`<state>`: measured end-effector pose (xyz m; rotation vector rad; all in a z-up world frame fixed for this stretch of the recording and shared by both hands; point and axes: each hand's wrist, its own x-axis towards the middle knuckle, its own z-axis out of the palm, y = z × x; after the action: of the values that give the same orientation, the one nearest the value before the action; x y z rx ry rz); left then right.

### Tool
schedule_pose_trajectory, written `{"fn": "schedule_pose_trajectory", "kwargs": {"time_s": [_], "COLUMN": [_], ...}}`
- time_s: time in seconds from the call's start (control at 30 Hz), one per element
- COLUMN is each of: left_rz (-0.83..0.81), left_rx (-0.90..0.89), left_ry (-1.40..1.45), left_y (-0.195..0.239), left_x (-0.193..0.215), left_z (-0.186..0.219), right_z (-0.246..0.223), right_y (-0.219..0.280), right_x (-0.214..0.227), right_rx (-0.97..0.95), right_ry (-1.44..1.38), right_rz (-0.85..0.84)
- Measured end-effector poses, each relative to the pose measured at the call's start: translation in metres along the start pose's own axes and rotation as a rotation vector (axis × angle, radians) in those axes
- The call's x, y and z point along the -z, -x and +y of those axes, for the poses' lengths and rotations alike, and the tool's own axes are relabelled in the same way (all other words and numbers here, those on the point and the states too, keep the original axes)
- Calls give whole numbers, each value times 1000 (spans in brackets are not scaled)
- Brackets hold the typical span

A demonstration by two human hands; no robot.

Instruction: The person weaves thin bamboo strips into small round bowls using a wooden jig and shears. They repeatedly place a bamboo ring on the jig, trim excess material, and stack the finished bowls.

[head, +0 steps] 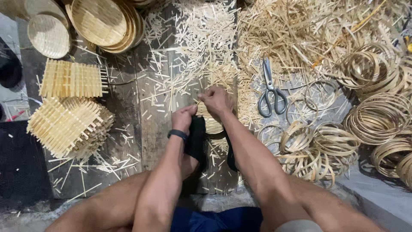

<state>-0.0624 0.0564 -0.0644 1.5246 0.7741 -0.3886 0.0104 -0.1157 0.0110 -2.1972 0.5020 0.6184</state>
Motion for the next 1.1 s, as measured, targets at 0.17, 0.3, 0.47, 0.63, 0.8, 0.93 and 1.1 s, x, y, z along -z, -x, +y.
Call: {"fn": "schedule_pose_trajectory", "kwargs": {"time_s": [0.17,0.3,0.47,0.63,0.8,0.93,1.1], "left_rz": [-109,-287,-473,-330,-385,-5,36], "left_rx": [-100,-446,-510,-1178,-1187,-773,-736], "left_ry": [-269,-695,-745,-901,-1102,-909,-733], "left_y": [-14,4,49,95,110,108,106], "left_x": [1,-34,-56,-45,-10,-38,-91], "left_z": [47,98,136,111,85,61,63], "right_z": [17,33,57,126,212,260,261], "right_y": [-12,4,76,79,18,-6,-32], "right_x": [21,143,329,308,188,125,134], "right_rx": [241,292,221,104,143,145,38], "right_ry": [-353,-125,863,482,331,259,161], "right_rz": [-24,257,22,-54,38,308,153]}}
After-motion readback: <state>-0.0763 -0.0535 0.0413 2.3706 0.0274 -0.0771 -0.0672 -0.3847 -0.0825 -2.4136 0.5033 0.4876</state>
